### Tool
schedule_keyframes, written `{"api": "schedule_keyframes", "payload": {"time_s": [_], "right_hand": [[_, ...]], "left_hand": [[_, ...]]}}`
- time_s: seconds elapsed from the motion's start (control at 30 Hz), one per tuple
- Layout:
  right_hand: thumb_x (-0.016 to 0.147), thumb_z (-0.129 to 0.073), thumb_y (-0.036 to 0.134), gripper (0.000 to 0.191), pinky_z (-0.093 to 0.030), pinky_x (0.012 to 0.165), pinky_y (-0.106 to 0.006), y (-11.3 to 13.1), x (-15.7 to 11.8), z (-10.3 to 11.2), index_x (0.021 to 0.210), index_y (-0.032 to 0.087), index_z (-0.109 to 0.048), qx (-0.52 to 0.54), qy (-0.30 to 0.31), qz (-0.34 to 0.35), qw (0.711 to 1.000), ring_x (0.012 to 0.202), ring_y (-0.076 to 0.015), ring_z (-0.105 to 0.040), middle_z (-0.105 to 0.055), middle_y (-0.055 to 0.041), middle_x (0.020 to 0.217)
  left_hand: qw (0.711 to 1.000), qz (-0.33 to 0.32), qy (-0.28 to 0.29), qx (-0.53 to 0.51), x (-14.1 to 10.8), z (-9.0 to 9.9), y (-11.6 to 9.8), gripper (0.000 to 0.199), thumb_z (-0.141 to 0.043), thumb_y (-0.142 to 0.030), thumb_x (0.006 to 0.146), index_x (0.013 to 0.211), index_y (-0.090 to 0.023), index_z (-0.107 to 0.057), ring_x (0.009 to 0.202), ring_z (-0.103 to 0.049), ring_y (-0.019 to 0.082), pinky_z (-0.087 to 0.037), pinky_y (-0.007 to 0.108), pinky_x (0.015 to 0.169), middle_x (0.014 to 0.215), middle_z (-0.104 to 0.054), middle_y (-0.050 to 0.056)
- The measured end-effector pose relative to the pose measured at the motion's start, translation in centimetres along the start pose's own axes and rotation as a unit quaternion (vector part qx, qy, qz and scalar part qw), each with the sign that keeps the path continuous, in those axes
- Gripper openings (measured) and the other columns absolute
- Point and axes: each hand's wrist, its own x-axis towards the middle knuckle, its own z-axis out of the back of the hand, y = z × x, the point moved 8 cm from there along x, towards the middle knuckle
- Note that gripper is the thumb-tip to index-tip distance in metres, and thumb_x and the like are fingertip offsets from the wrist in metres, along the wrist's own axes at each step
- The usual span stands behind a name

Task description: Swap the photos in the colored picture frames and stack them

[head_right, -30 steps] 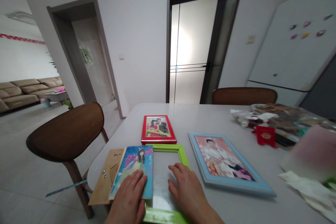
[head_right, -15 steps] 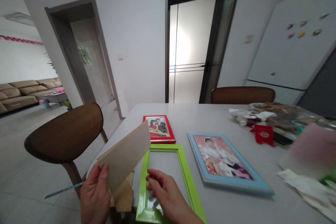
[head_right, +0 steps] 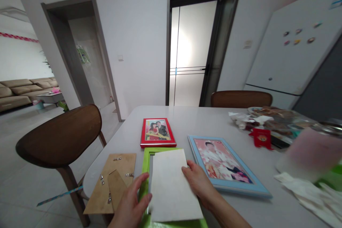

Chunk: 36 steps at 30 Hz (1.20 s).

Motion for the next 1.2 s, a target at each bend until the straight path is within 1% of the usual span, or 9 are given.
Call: {"api": "schedule_keyframes", "payload": {"time_s": [0.23,0.33,0.4,0.5,0.63,0.77,0.87,1.03,1.2], "right_hand": [[0.072,-0.038,0.019,0.034,-0.046,0.054,-0.026,-0.7,1.4,-1.4,0.102,0.01,-0.05,-0.059,0.011,0.01,0.998,0.07,-0.0184,-0.062,-0.067,-0.0078,0.077],[0.073,-0.036,0.023,0.033,-0.045,0.06,-0.027,0.0,1.8,-1.3,0.098,0.011,-0.053,-0.161,0.013,0.054,0.985,0.072,-0.0182,-0.061,-0.067,-0.0073,0.079],[0.074,-0.035,0.026,0.032,-0.044,0.062,-0.027,0.9,1.8,-1.3,0.094,0.012,-0.056,-0.282,0.007,0.104,0.954,0.075,-0.019,-0.06,-0.066,-0.0081,0.083],[0.076,-0.035,0.03,0.031,-0.041,0.064,-0.029,2.2,1.6,-1.4,0.089,0.013,-0.058,-0.477,-0.031,0.172,0.861,0.078,-0.0217,-0.059,-0.065,-0.0111,0.085],[0.077,-0.035,0.033,0.031,-0.038,0.061,-0.03,2.3,1.4,-1.3,0.088,0.014,-0.057,-0.623,-0.085,0.159,0.761,0.075,-0.0243,-0.059,-0.064,-0.0137,0.084],[0.076,-0.039,0.035,0.03,-0.037,0.06,-0.03,2.0,1.6,-0.9,0.09,0.014,-0.056,-0.659,-0.097,0.134,0.734,0.075,-0.0242,-0.059,-0.064,-0.0142,0.085],[0.077,-0.038,0.035,0.034,-0.038,0.064,-0.03,2.1,1.3,-1.1,0.098,0.013,-0.055,-0.651,-0.093,0.145,0.74,0.08,-0.0237,-0.058,-0.062,-0.0146,0.091],[0.078,-0.038,0.034,0.041,-0.037,0.076,-0.029,2.1,-1.4,-7.3,0.112,0.014,-0.049,-0.557,0.014,0.236,0.796,0.091,-0.0203,-0.052,-0.056,-0.0125,0.103],[0.063,-0.054,0.047,0.053,-0.033,0.079,-0.039,0.2,-4.5,-17.0,0.109,0.022,-0.049,-0.533,0.124,0.31,0.778,0.089,-0.0253,-0.047,-0.056,-0.0086,0.096]], "left_hand": [[0.975,-0.041,0.121,0.182,-0.4,-2.1,-1.0,0.059,-0.056,-0.02,0.06,0.116,-0.005,-0.045,0.118,-0.035,0.027,-0.03,0.04,0.098,0.128,-0.037,0.019],[0.958,-0.051,0.151,0.238,-0.5,-2.7,-1.1,0.06,-0.055,-0.016,0.058,0.116,-0.003,-0.045,0.119,-0.032,0.027,-0.028,0.04,0.099,0.129,-0.035,0.02],[0.948,-0.056,0.164,0.267,-0.6,-3.0,-1.2,0.059,-0.054,-0.015,0.059,0.115,-0.003,-0.045,0.119,-0.032,0.027,-0.028,0.04,0.099,0.129,-0.035,0.02],[0.942,-0.061,0.164,0.287,-0.5,-3.2,-1.3,0.055,-0.052,-0.016,0.062,0.115,-0.004,-0.046,0.118,-0.034,0.027,-0.029,0.04,0.098,0.128,-0.037,0.019],[0.933,-0.073,0.165,0.31,-0.4,-3.7,-1.5,0.05,-0.049,-0.016,0.064,0.113,-0.006,-0.049,0.118,-0.035,0.026,-0.03,0.04,0.098,0.125,-0.043,0.016],[0.931,-0.09,0.169,0.312,-0.9,-2.7,-1.5,0.054,-0.048,-0.015,0.064,0.117,-0.007,-0.045,0.119,-0.034,0.024,-0.031,0.038,0.098,0.128,-0.039,0.015],[0.928,-0.079,0.156,0.329,-1.4,0.7,-0.6,0.063,-0.052,-0.015,0.061,0.122,-0.008,-0.038,0.122,-0.028,0.022,-0.026,0.038,0.099,0.132,-0.031,0.014],[0.914,0.031,0.085,0.396,-2.0,8.3,3.4,0.073,-0.057,-0.014,0.052,0.122,-0.012,-0.038,0.123,-0.023,0.026,-0.021,0.045,0.1,0.134,-0.028,0.014],[0.913,0.035,0.016,0.406,-1.9,10.4,5.9,0.062,-0.053,-0.011,0.055,0.117,-0.009,-0.044,0.119,-0.034,0.022,-0.028,0.035,0.098,0.129,-0.037,0.016]]}}
